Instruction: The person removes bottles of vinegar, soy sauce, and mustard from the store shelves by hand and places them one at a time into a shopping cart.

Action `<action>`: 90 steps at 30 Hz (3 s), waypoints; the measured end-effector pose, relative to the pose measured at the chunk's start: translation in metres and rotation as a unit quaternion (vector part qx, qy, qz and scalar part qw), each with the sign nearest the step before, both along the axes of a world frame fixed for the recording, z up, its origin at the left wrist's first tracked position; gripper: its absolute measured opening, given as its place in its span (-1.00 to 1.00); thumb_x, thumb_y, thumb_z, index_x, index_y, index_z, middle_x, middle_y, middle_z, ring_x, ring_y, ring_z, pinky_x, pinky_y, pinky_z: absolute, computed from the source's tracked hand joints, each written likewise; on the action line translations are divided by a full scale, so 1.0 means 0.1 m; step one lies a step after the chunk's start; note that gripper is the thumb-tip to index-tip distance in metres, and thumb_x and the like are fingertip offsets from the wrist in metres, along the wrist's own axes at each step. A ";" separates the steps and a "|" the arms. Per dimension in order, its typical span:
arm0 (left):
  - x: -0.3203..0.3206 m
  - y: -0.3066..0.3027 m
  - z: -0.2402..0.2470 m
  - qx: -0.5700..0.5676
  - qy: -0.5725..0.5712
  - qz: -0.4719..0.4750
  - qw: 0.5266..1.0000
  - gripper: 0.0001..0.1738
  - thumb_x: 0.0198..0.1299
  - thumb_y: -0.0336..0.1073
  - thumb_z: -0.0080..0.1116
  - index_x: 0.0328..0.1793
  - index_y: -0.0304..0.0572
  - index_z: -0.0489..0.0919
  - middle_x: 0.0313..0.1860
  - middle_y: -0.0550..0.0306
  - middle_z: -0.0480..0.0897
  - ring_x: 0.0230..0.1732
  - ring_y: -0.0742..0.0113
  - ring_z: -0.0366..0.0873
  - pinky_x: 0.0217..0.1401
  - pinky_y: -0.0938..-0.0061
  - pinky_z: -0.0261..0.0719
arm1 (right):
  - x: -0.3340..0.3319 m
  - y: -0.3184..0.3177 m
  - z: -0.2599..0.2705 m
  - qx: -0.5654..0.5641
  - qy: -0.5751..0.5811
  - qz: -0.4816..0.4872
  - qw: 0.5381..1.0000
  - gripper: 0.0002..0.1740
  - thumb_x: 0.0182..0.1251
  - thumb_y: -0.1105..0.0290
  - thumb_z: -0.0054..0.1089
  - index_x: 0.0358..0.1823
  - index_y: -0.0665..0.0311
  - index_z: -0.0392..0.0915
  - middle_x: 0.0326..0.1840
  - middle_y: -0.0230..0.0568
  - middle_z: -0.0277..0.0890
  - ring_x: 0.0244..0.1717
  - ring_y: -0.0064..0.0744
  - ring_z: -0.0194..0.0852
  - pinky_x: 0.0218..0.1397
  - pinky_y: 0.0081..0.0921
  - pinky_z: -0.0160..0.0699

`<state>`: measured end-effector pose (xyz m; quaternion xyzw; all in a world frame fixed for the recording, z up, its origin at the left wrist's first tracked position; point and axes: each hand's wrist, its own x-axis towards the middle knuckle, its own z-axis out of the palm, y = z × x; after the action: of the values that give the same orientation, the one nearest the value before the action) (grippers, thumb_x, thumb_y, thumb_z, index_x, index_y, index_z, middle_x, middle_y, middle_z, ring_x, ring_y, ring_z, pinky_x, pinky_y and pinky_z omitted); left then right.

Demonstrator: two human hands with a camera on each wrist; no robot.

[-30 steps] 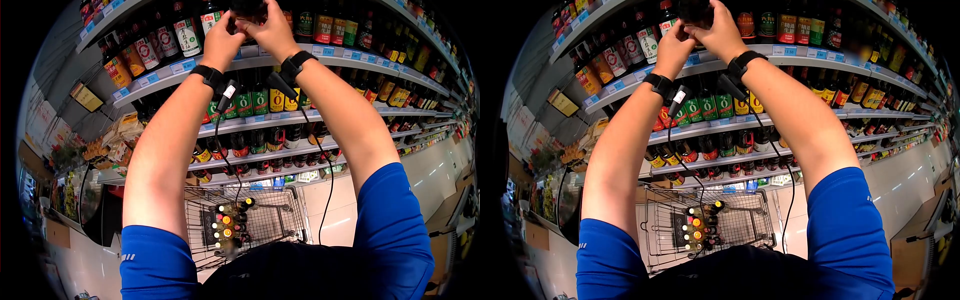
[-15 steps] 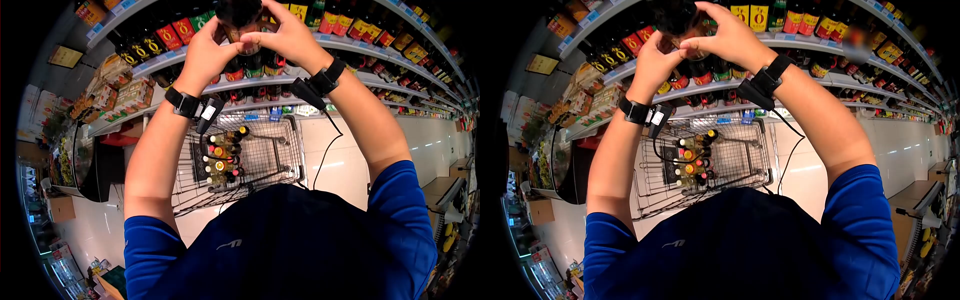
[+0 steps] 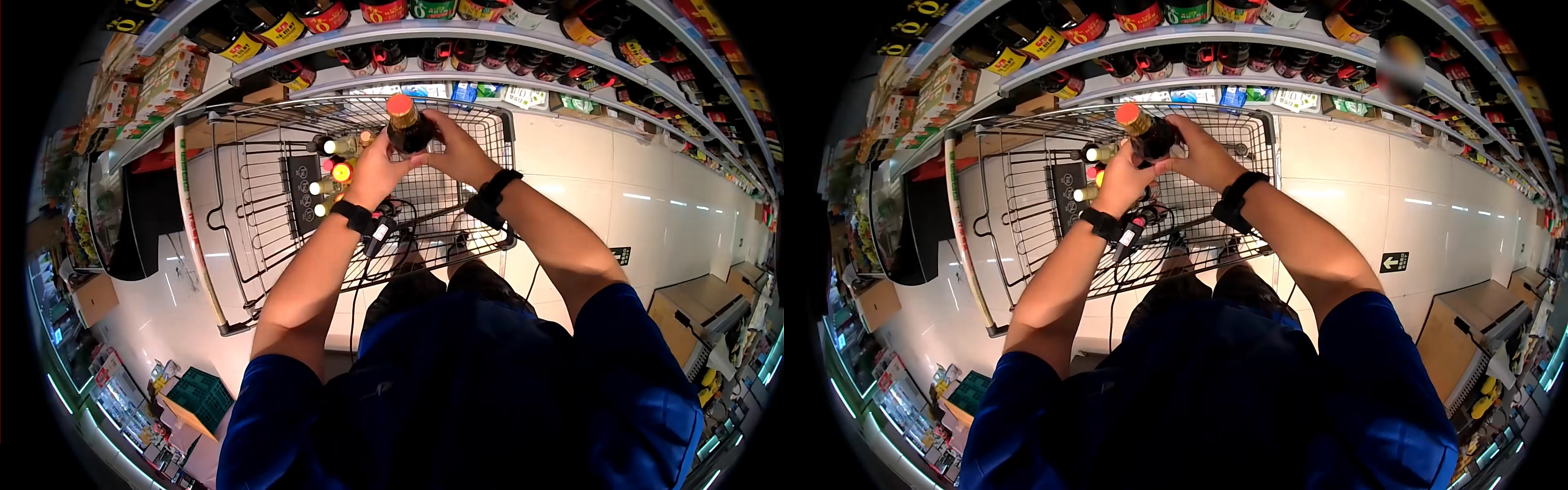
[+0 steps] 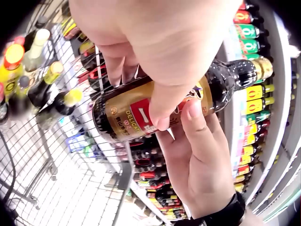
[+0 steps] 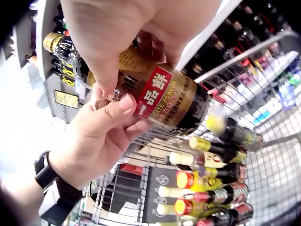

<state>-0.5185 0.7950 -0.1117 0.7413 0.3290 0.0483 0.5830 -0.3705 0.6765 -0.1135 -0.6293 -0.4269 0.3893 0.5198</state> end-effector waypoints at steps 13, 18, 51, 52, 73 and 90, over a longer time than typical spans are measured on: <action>-0.19 -0.26 -2.25 0.043 0.175 0.106 0.978 -0.50 0.04 -0.34 0.33 0.14 -0.23 0.52 -0.10 -0.23 0.68 0.01 -0.18 0.61 0.04 0.20 0.57 | -0.34 0.03 -2.17 -0.158 0.002 0.005 0.987 -0.19 0.07 0.36 0.50 0.34 0.09 0.24 0.18 0.02 0.51 0.24 0.00 0.47 0.25 -0.21 0.46; -0.20 -0.25 -2.77 0.040 0.165 0.092 0.981 -0.50 0.08 -0.39 0.26 0.19 -0.30 0.49 -0.09 -0.29 0.67 0.03 -0.21 0.60 0.05 0.17 0.56 | -0.36 0.06 -2.69 -0.154 -0.017 -0.008 0.988 -0.24 0.08 0.47 0.46 0.31 0.09 0.26 0.15 0.01 0.55 0.22 -0.03 0.50 0.25 -0.26 0.48; -0.71 -0.26 -1.82 -0.028 0.130 0.080 0.988 -0.72 0.24 -0.32 0.05 0.04 -0.19 0.60 -0.41 0.20 0.65 -0.38 0.32 0.60 -0.28 0.44 0.55 | -0.02 -0.32 -1.18 -0.176 -0.046 -0.063 0.981 -0.29 0.24 0.33 0.36 0.39 0.26 0.27 0.37 0.04 0.35 0.33 -0.07 0.38 0.38 -0.33 0.37; -0.72 -0.24 -1.49 0.023 0.136 0.052 0.989 -0.75 0.27 -0.31 0.03 -0.01 -0.19 0.62 -0.35 0.18 0.69 -0.42 0.37 0.59 -0.39 0.48 0.53 | 0.02 -0.34 -0.87 -0.174 -0.032 -0.049 0.983 -0.32 0.25 0.34 0.35 0.38 0.24 0.29 0.35 0.00 0.37 0.31 -0.12 0.40 0.36 -0.35 0.39; 1.27 1.88 4.77 0.280 -0.394 0.054 0.874 -0.64 0.37 -0.25 0.13 0.18 -0.33 0.53 0.10 0.05 0.63 0.16 0.32 0.55 0.25 0.49 0.45 | 1.61 1.67 4.76 0.342 -0.252 -0.195 0.884 -0.47 0.35 0.18 0.25 0.14 0.49 0.46 0.05 0.00 0.61 0.08 -0.25 0.60 0.19 -0.40 0.53; 2.17 2.45 4.98 0.358 -0.333 -0.022 0.872 -0.52 0.40 -0.22 0.10 0.31 -0.40 0.37 0.10 -0.02 0.62 0.09 0.33 0.55 0.15 0.47 0.48 | 2.01 2.50 5.04 0.330 -0.274 -0.088 0.899 -0.42 0.30 0.31 0.29 0.26 0.41 0.32 0.05 0.00 0.58 0.02 -0.21 0.58 0.08 -0.39 0.54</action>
<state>-0.3015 1.0399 0.3862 0.8464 0.0588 0.3938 0.3536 -0.1696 0.9267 0.3904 -0.5382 -0.5993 -0.0087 0.5925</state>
